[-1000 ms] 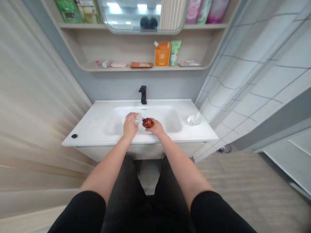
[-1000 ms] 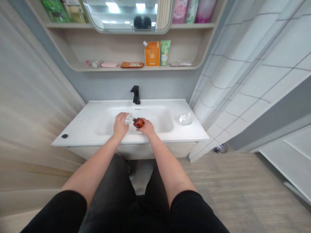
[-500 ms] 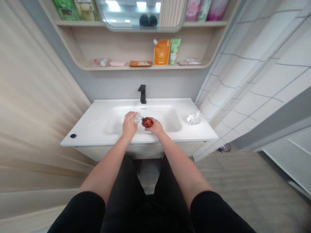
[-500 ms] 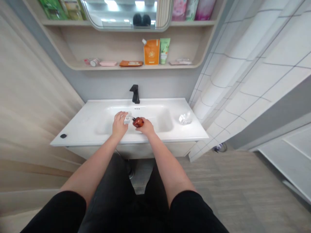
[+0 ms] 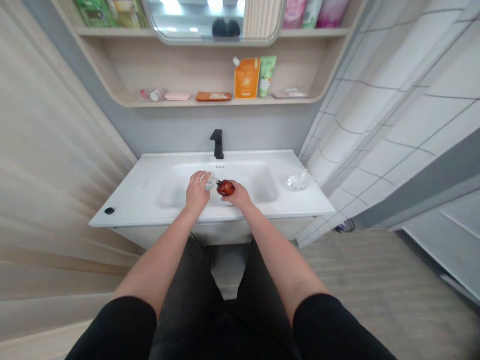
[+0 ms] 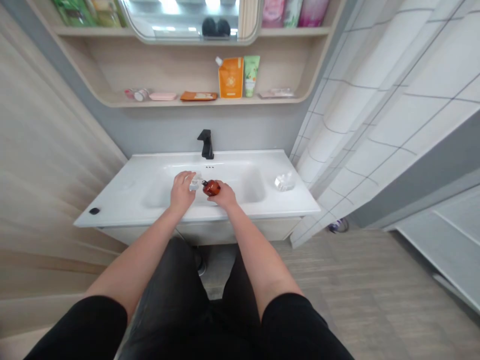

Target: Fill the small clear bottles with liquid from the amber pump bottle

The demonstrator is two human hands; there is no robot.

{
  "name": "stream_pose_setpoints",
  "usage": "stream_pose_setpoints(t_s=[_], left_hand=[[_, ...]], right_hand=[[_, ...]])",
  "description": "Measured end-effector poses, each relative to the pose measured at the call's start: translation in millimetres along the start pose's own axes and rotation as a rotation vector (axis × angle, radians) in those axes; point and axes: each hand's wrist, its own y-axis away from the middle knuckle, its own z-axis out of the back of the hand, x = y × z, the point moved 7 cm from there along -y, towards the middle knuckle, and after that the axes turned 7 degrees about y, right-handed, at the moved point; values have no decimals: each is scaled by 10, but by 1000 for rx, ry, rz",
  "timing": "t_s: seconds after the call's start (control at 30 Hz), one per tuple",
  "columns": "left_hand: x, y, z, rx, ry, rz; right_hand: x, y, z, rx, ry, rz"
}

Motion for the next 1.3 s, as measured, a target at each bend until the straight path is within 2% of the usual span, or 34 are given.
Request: stream_pose_setpoints(t_s=[0.77,1.3], left_hand=[[-27,-105,44,57,-28,-57],[-119,-184,95,94,-57,-110]], right_hand=[[20,9,25,-20,-17,7],[-32,-11,3,-43,3,6]])
